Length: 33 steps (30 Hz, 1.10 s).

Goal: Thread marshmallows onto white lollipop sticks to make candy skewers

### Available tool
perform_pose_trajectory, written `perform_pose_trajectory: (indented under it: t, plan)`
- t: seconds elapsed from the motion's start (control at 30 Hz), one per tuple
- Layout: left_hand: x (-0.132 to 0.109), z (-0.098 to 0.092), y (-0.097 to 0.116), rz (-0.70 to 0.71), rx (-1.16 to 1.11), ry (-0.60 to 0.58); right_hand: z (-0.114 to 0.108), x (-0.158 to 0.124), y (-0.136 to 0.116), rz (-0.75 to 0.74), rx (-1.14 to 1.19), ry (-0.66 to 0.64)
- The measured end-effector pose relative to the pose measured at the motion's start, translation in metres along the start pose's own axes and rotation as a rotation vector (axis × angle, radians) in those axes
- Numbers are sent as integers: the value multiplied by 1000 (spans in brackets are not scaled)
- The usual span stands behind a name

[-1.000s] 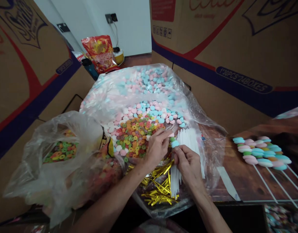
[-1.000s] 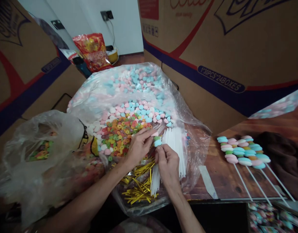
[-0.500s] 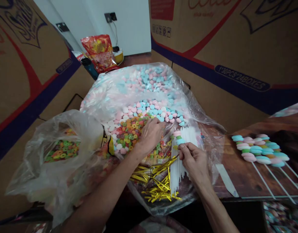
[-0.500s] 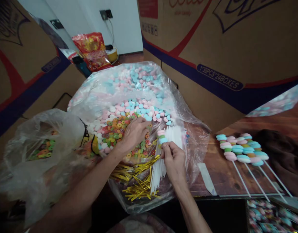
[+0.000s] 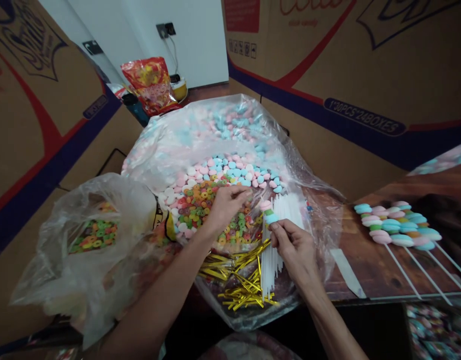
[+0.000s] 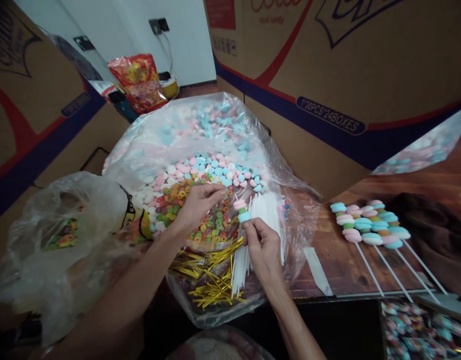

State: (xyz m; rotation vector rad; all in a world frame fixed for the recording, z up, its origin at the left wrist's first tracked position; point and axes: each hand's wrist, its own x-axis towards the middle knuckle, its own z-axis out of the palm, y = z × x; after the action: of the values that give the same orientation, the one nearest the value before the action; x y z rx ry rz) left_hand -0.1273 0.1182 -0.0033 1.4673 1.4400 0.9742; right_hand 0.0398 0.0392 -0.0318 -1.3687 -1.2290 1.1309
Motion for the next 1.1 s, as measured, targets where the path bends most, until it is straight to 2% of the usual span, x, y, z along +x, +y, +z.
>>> perform_pose_trajectory:
  t: [0.1, 0.17, 0.27, 0.4, 0.53, 0.73, 0.9, 1.1]
  plan:
    - [-6, -5, 2, -164, -439, -68, 2, -2, -6, -37, -13, -31]
    - [-11, -5, 3, -239, -576, -99, 2, -2, -8, -69, -36, -42]
    - [-14, -3, 4, -267, -658, -101, 1, -3, -7, -103, -91, -61]
    - [-14, -2, 0, -205, -625, -128, -1, -2, -5, -116, -163, -83]
    - [-15, 0, -4, -205, -576, -154, 1, -2, -4, -156, -190, -36]
    - [-19, -1, -6, -285, -759, -140, 2, -4, -5, -152, -122, 8]
    - [-17, -5, -10, -199, -656, -35, -1, -5, -2, -132, -108, -44]
    - [-17, -3, -15, -69, -508, -28, 3, -6, 6, -101, -168, -64]
